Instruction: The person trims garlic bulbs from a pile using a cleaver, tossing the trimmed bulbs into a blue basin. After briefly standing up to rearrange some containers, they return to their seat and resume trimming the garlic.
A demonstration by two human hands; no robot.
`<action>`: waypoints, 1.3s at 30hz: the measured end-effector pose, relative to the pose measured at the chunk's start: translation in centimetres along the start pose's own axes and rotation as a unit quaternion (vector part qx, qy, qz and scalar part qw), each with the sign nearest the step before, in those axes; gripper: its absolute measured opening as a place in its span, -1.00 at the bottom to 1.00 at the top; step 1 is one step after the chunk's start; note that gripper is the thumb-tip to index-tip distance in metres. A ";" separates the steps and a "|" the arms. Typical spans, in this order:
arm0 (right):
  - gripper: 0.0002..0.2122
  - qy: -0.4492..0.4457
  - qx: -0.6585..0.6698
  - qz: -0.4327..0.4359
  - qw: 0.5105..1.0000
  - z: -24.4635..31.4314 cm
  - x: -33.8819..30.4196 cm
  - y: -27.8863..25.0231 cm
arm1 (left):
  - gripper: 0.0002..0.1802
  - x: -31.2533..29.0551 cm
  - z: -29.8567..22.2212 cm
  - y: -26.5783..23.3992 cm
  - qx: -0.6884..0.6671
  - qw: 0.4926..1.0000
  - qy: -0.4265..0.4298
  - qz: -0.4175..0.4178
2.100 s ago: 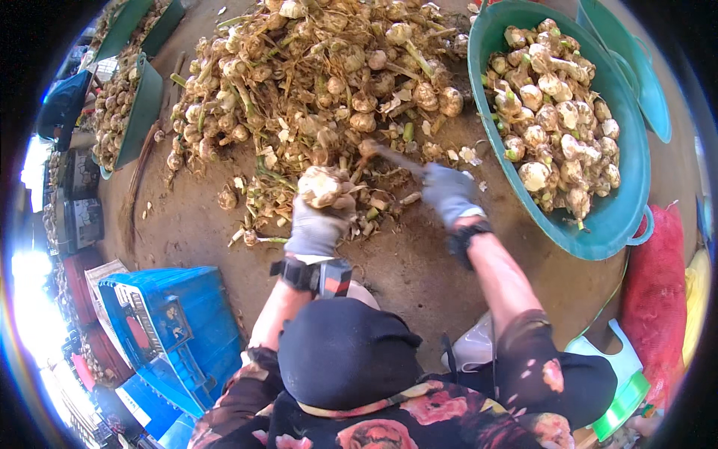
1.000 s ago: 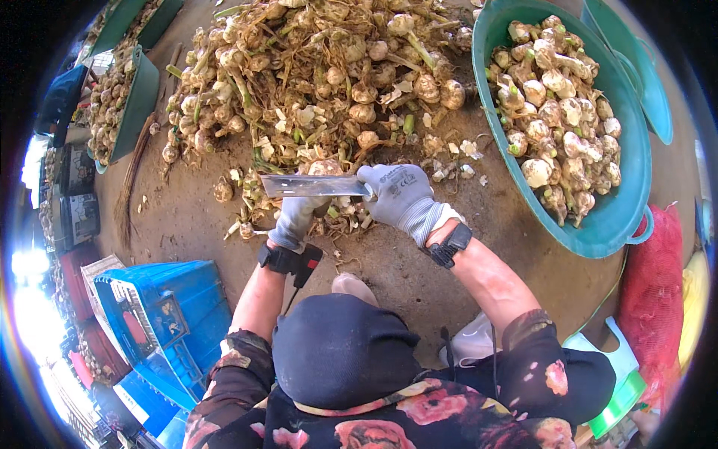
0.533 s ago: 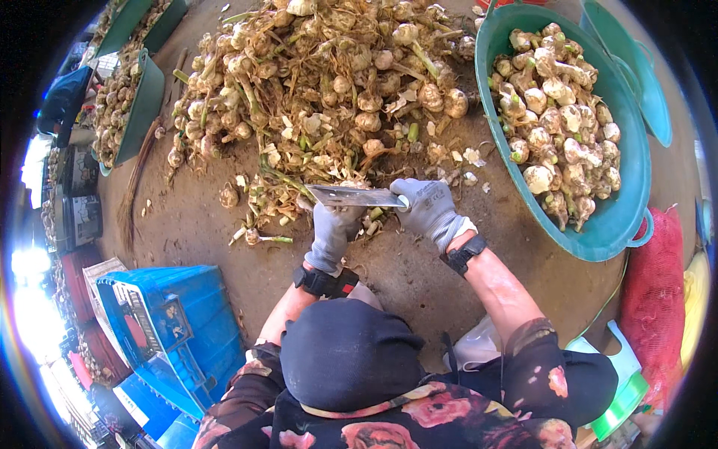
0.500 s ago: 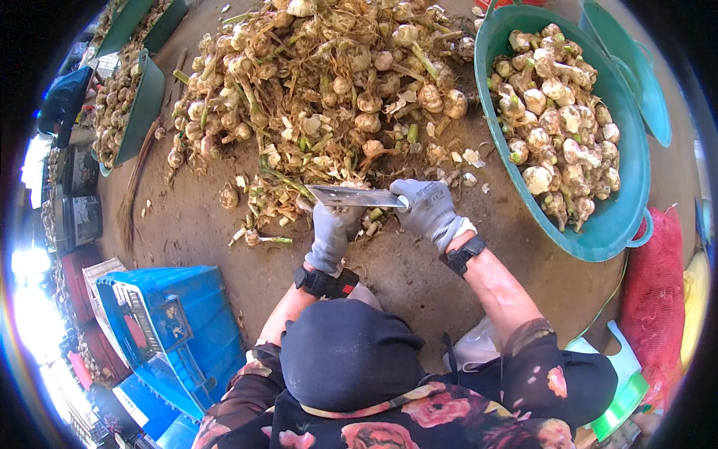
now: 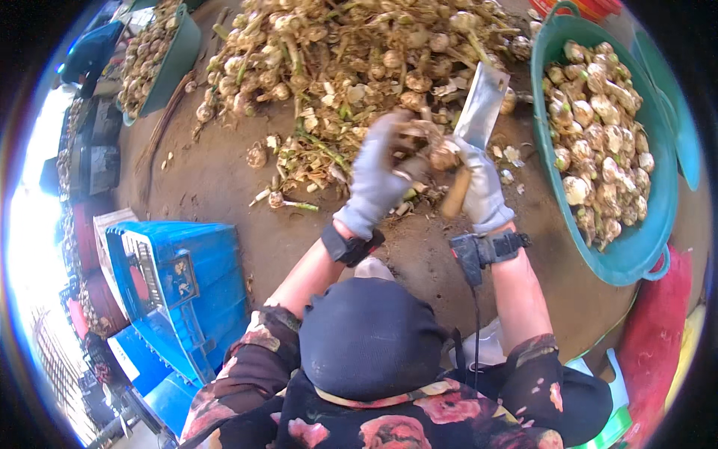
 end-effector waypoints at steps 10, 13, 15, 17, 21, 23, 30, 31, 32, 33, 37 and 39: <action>-0.80 0.004 -0.401 0.060 0.914 -0.7 0.7 -0.2 | -0.74 -5.4 5.6 0.9 -0.456 0.742 -0.474 0.130; -0.80 -0.081 -0.584 0.085 0.803 -0.1 0.5 1.6 | -0.73 -5.3 5.5 -1.1 -0.325 0.851 -0.378 0.164; -0.82 -0.079 -0.667 0.130 0.729 -0.4 1.0 1.3 | -0.72 -4.5 4.7 -0.9 -0.419 0.814 -0.376 0.141; -0.81 -0.004 -0.735 0.101 0.670 -1.0 1.5 -5.6 | -0.71 -3.6 3.9 -0.9 -0.399 0.834 -0.365 0.112; -0.76 0.138 -0.645 -0.079 0.747 -1.2 -0.1 -10.5 | -0.72 -0.2 4.2 -3.1 -0.341 0.870 -0.353 0.044; -0.74 0.124 -0.592 -0.112 0.788 -0.7 -0.7 -11.8 | -0.63 3.9 -1.9 0.7 -0.331 0.885 -0.297 0.140; -0.62 0.118 -0.421 -0.133 0.889 -2.7 -2.7 -11.0 | -0.31 8.2 7.5 4.0 0.401 0.847 -0.300 0.178; -0.64 0.113 -0.420 -0.155 0.887 -2.8 -3.1 -10.8 | -0.32 8.2 8.9 4.3 0.400 0.842 -0.303 0.197; -0.65 0.111 -0.417 -0.183 0.883 -2.7 -3.3 -10.9 | -0.33 8.4 8.9 4.5 0.397 0.837 -0.305 0.221; -0.68 0.137 -0.444 -0.196 0.864 -1.9 -3.9 -10.4 | -0.34 8.5 9.2 4.3 0.353 0.848 -0.313 0.242; -0.71 0.106 -0.517 -0.194 0.827 -0.3 -4.5 -13.3 | -0.58 5.2 9.2 2.9 -0.276 0.846 -0.376 0.258; -0.75 0.052 -0.600 -0.143 0.785 1.8 -3.8 -10.6 | -0.59 3.3 5.9 1.2 -0.416 0.798 -0.352 0.256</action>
Point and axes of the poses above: each hand's wrist, its own x-axis towards the middle knuckle, its own y-axis out of the palm, z = x × y, the point moved 3 cm from there along x, towards the middle knuckle, and after that the axes turned 10 degrees about x, right-handed, at the moved point
